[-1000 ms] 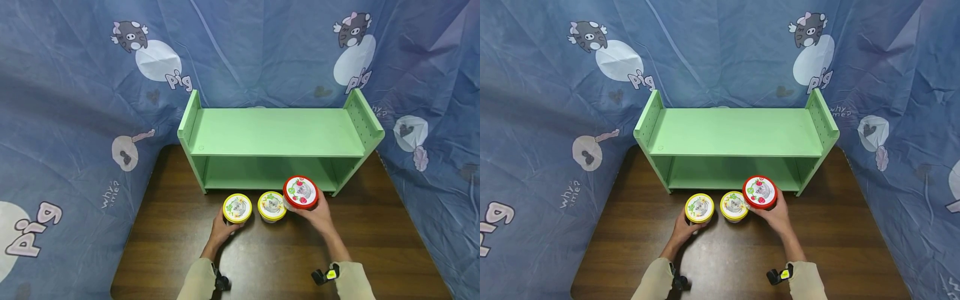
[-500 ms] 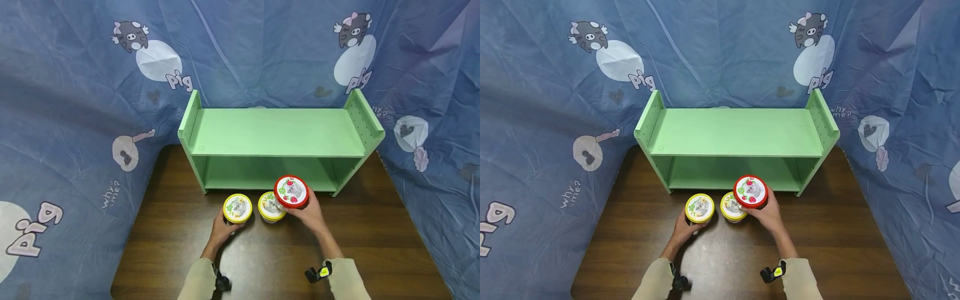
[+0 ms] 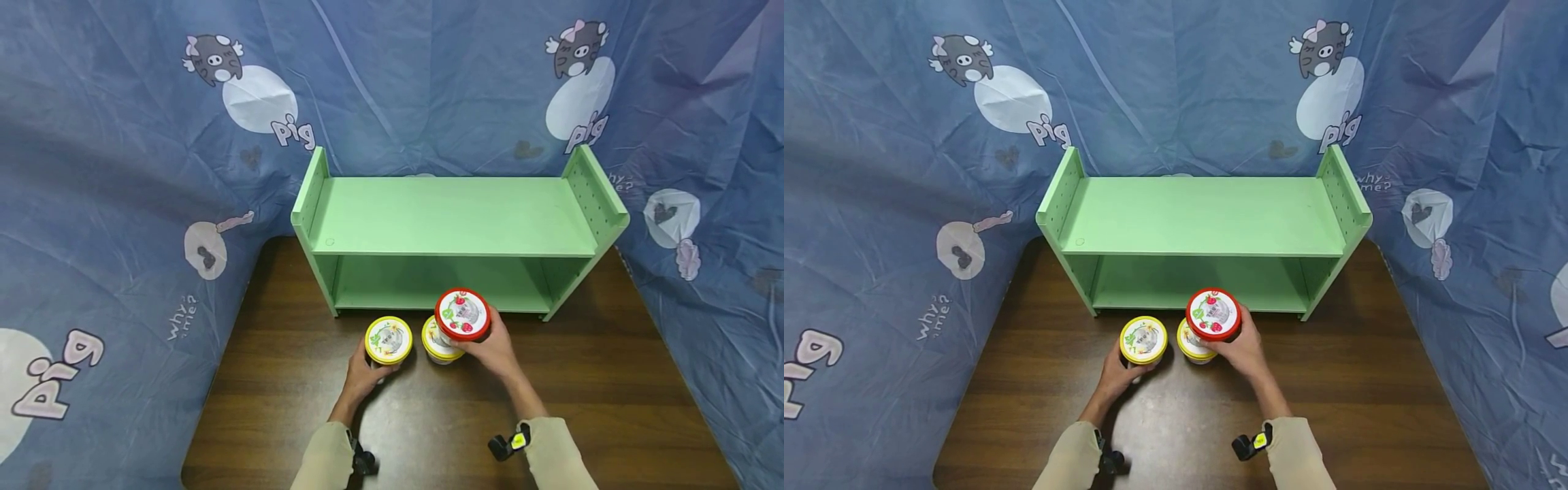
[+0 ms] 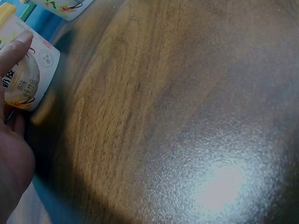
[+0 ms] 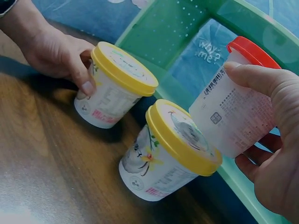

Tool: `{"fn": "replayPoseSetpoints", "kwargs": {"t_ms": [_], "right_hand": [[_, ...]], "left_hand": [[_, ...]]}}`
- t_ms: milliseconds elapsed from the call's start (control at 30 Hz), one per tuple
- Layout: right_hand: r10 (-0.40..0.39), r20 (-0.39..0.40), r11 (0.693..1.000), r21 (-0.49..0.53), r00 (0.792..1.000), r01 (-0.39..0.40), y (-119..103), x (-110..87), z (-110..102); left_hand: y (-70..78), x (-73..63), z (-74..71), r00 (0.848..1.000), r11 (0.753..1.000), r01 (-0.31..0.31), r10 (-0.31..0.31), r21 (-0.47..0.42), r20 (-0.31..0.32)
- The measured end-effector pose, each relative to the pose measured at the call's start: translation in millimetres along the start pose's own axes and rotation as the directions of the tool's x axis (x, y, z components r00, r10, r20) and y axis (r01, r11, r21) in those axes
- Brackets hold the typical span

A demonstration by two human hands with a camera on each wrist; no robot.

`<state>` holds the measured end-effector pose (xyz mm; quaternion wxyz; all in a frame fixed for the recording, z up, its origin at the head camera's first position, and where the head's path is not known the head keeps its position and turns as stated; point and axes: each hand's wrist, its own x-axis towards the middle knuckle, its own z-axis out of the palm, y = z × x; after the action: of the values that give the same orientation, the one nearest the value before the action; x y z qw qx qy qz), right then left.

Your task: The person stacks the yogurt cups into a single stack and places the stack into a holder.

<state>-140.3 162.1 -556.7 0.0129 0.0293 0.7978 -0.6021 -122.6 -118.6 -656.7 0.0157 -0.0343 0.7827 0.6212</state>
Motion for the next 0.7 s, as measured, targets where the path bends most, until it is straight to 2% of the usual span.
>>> {"fn": "replayPoseSetpoints", "kwargs": {"t_ms": [400,600,700], "right_hand": [[0.001,0.003,1.000,0.003,1.000,-0.001,0,-0.3,10],[-0.007,0.004,1.000,0.011,1.000,0.007,2,-0.6,13],[-0.003,0.010,1.000,0.006,1.000,0.003,3,-0.5,14]], "left_hand": [[-1.4,0.4,0.0,1.000,1.000,-0.010,0.010,-0.001,-0.001],[-2.5,0.5,1.3,1.000,1.000,0.004,-0.004,-0.007,-0.011],[3.9,-1.9,1.7,1.000,1.000,0.001,-0.002,-0.011,-0.016]]}}
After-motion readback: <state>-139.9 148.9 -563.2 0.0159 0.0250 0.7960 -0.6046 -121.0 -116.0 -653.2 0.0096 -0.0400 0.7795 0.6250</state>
